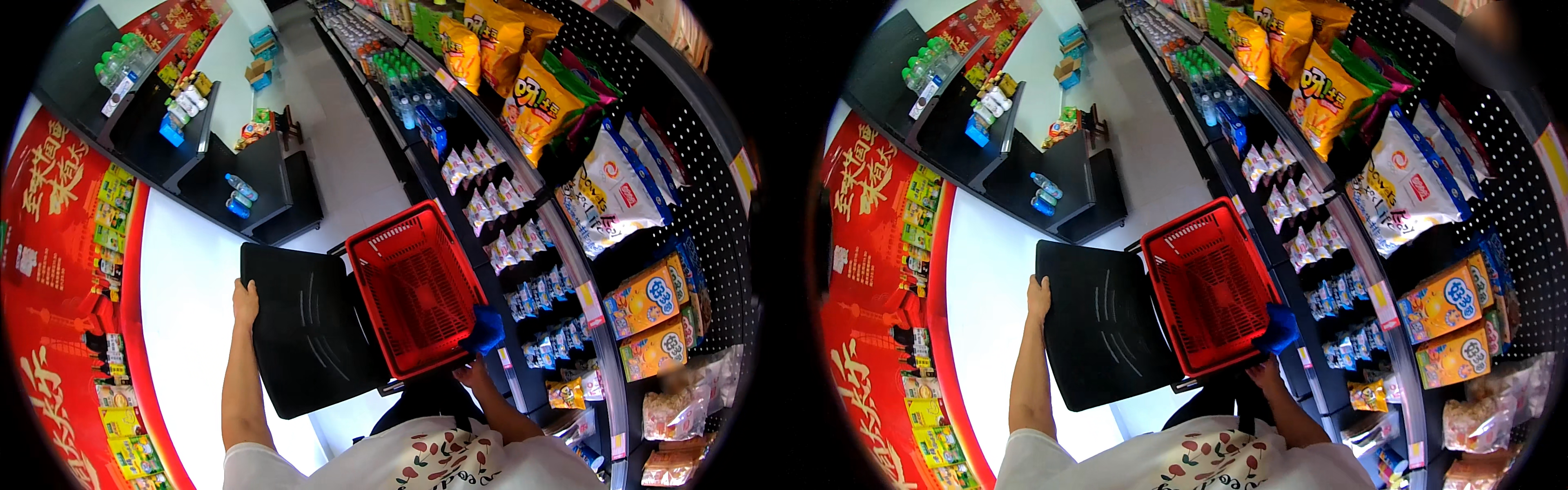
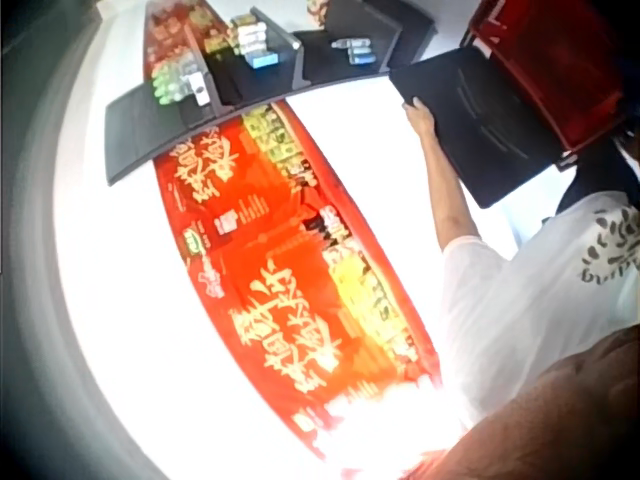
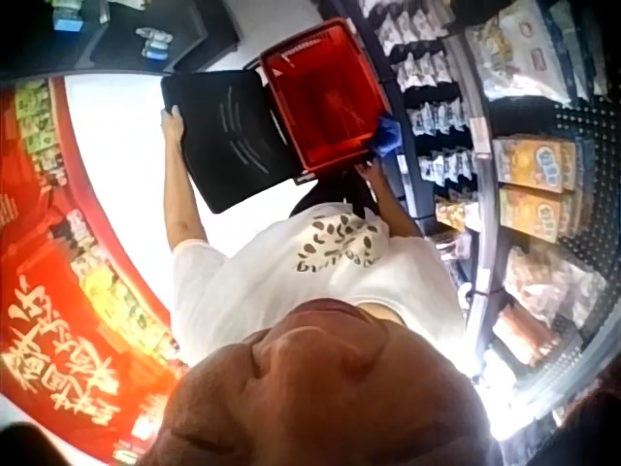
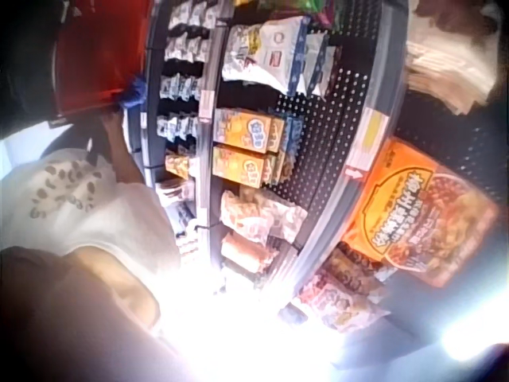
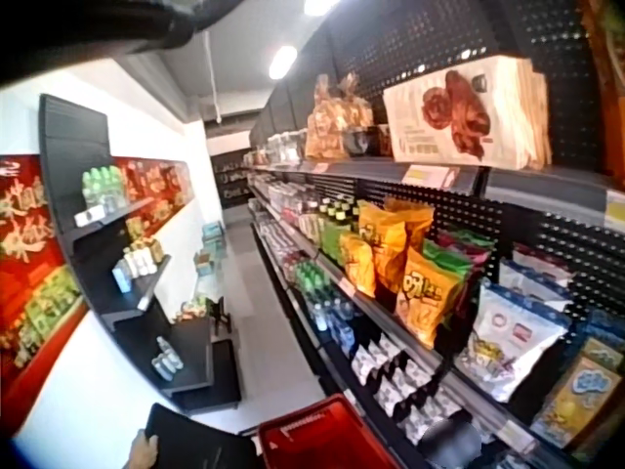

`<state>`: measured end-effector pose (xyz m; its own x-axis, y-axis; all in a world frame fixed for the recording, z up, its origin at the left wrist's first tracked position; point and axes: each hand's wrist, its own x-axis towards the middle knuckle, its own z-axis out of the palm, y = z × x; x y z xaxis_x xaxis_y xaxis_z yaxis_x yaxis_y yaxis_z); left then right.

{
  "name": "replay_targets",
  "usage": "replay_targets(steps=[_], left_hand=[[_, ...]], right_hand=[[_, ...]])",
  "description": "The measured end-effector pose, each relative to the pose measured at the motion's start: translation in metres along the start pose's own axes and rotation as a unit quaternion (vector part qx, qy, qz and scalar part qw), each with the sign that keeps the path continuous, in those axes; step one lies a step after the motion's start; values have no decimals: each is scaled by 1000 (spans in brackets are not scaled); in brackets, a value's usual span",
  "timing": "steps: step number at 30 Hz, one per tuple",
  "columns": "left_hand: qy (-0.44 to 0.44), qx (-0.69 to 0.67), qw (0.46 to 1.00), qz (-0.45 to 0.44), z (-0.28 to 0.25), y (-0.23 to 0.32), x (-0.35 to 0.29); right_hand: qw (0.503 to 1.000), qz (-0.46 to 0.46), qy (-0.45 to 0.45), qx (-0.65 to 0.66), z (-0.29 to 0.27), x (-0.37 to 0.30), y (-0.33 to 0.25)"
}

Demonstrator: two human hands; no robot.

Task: The person restocks a supermarket shelf by taking packaged snacks from a red basket and placing them onto the shelf. They also wipe the shelf surface with a blue cloth between items.

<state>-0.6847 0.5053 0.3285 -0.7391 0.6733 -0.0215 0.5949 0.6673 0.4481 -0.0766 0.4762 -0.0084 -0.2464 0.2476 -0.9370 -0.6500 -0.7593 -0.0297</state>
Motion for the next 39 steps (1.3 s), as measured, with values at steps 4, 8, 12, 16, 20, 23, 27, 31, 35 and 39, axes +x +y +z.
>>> replay_targets(steps=[4,8,12,16,20,23,27,31,35,39], left_hand=[[-9,-4,1000,-5,-1,16,19],[-3,9,1000,-21,-1,10,40],[-1,12,1000,-15,-1,11,48],[-6,-9,1000,-10,-3,14,52],[-13,-7,1000,-23,-4,20,55],[-26,-11,999,-41,-3,23,64],[-36,-28,997,-55,-8,35,67],[-56,-45,996,-60,-11,39,66],[-33,-36,998,-50,1,23,74],[-15,-32,999,-1,4,8,72]], right_hand=[[999,-24,-35,-2,17,-2,-3],[997,6,-50,-53,51,-12,-10],[991,-40,-123,-16,59,-11,-6],[992,-42,-111,-35,70,-21,-8],[991,-75,-79,-73,94,-41,-7],[953,-87,-286,-44,75,-2,-15],[940,-104,-323,36,83,8,-13],[946,-69,-310,60,91,-19,-9],[928,-73,-361,51,91,-33,-9],[934,-68,-347,58,98,-29,-11]])
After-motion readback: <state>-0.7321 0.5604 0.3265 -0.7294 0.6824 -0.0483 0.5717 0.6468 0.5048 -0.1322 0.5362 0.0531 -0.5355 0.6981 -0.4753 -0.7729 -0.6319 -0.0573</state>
